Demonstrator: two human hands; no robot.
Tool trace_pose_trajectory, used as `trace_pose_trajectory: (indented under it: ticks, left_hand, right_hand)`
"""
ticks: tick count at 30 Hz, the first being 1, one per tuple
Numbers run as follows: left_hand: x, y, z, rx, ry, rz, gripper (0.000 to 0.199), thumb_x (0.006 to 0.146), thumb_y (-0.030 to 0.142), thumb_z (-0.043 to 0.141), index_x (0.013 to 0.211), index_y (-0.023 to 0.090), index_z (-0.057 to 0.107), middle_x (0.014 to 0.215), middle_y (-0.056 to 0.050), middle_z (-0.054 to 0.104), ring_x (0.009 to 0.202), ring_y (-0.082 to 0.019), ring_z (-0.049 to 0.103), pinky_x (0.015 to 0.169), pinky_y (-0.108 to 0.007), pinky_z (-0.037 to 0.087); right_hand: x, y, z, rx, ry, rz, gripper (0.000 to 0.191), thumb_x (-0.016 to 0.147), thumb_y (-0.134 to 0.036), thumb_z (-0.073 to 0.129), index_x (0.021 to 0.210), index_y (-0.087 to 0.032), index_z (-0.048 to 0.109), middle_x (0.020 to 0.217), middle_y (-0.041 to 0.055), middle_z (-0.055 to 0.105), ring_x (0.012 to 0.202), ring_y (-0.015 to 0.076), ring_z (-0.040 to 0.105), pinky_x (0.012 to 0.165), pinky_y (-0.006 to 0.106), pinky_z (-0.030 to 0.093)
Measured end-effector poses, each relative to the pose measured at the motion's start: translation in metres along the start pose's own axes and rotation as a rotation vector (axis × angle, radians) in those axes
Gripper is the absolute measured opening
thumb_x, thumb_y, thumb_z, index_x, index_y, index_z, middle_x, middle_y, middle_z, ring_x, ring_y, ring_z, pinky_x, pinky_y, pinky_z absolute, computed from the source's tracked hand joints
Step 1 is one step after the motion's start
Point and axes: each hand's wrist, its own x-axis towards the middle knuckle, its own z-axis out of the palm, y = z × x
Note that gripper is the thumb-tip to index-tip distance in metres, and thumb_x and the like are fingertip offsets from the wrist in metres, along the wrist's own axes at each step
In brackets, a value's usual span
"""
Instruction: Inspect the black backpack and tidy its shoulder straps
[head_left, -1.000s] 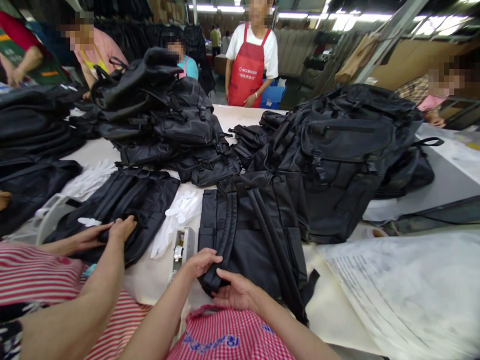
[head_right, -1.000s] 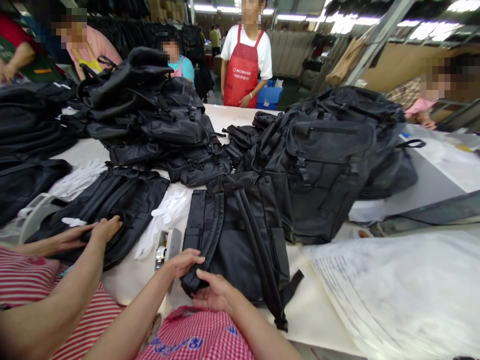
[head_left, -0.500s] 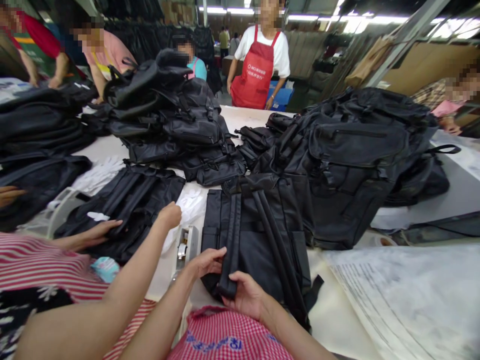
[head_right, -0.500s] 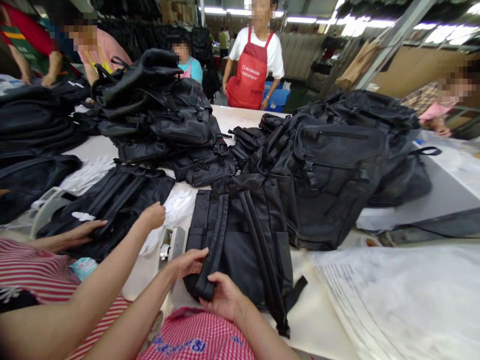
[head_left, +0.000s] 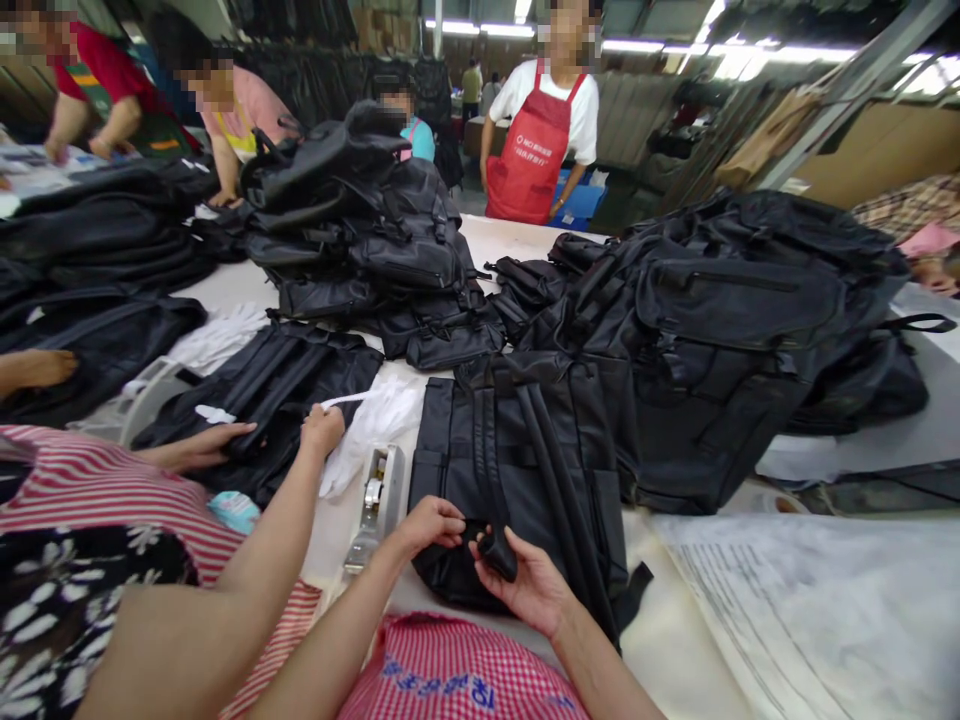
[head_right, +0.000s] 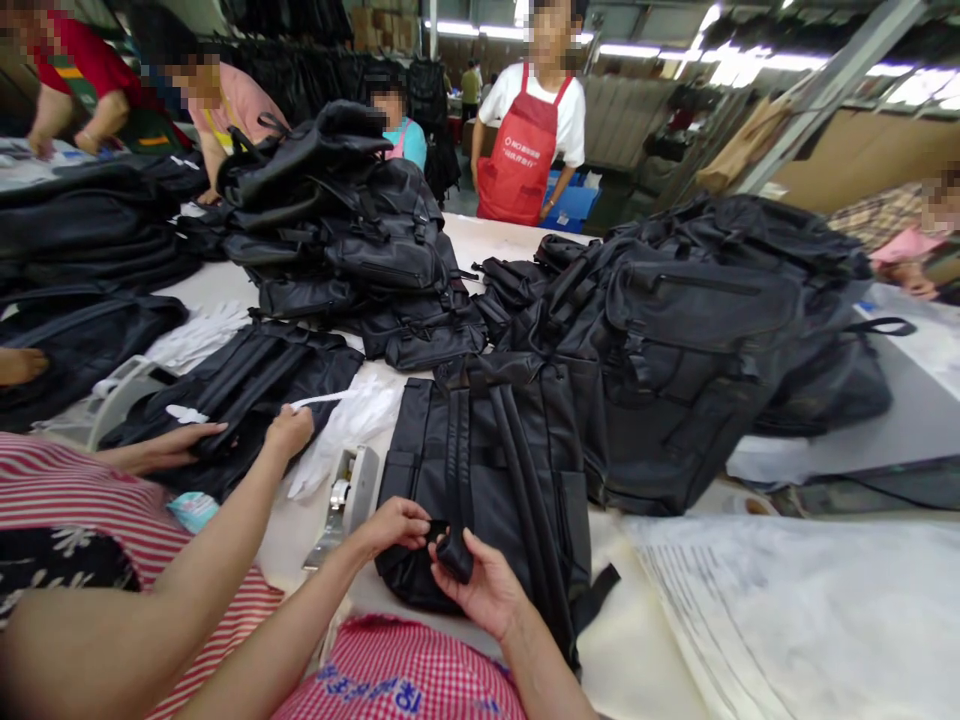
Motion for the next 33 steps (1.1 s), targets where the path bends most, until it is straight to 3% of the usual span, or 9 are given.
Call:
trace_pose_trajectory:
  ticks: [6,13,19,23,28,33]
  left_hand:
    - [0.005,-0.006,0.007,0.058,0.082,0.031,0.020,0.066,0.031,0.073,0.067,0.013,0.064,0.048,0.002,0.060,0.047,-0.010,0.059,0.052,-0.021,0.047]
    - [0.009,-0.010,0.008,0.082,0.132,0.018,0.023,0.068,0.034,0.073,0.068,0.013,0.063,0.047,0.003,0.059,0.047,-0.010,0.060,0.050,-0.019,0.046]
    - [0.009,-0.006,0.009,0.103,0.151,-0.013,0.023,0.069,0.033,0.073,0.065,0.014,0.061,0.047,0.002,0.059,0.046,-0.011,0.059,0.050,-0.020,0.046]
    - [0.010,-0.005,0.014,0.138,0.212,-0.026,0.017,0.074,0.026,0.066,0.064,0.015,0.058,0.044,0.003,0.056,0.043,-0.011,0.056,0.048,-0.020,0.044]
    - [0.015,-0.008,0.020,0.215,0.302,-0.027,0.015,0.075,0.021,0.062,0.061,0.016,0.056,0.038,0.004,0.050,0.039,-0.012,0.052,0.045,-0.021,0.040]
    - [0.015,-0.007,0.020,0.268,0.325,-0.030,0.016,0.075,0.023,0.062,0.061,0.016,0.058,0.038,0.004,0.049,0.039,-0.013,0.052,0.046,-0.022,0.040]
  right_hand:
    - [-0.001,-0.003,-0.004,0.055,-0.065,0.045,0.020,0.082,-0.024,0.067,0.098,-0.012,0.066,0.099,0.0125,0.070,0.093,0.0188,0.066,0.065,0.023,0.056]
    - [-0.007,-0.009,-0.009,-0.022,-0.059,-0.040,0.027,0.084,-0.017,0.062,0.109,-0.008,0.060,0.104,0.0156,0.069,0.094,0.0206,0.066,0.067,0.027,0.054]
    - [-0.020,-0.020,-0.009,0.036,-0.125,0.032,0.041,0.075,-0.011,0.066,0.113,-0.004,0.053,0.121,0.0288,0.058,0.118,0.0325,0.055,0.067,0.025,0.051]
    - [-0.025,-0.018,-0.013,-0.015,-0.107,-0.022,0.040,0.071,-0.013,0.074,0.106,-0.015,0.054,0.121,0.0254,0.059,0.123,0.0365,0.051,0.065,0.024,0.050]
    - [-0.023,-0.005,-0.016,-0.204,-0.076,-0.032,0.048,0.069,-0.012,0.074,0.111,-0.023,0.054,0.106,0.0140,0.070,0.108,0.0292,0.063,0.067,0.027,0.051]
    - [-0.019,0.001,-0.021,-0.309,-0.012,-0.015,0.039,0.064,-0.009,0.075,0.100,-0.018,0.064,0.091,0.0073,0.074,0.077,0.0180,0.069,0.067,0.029,0.051]
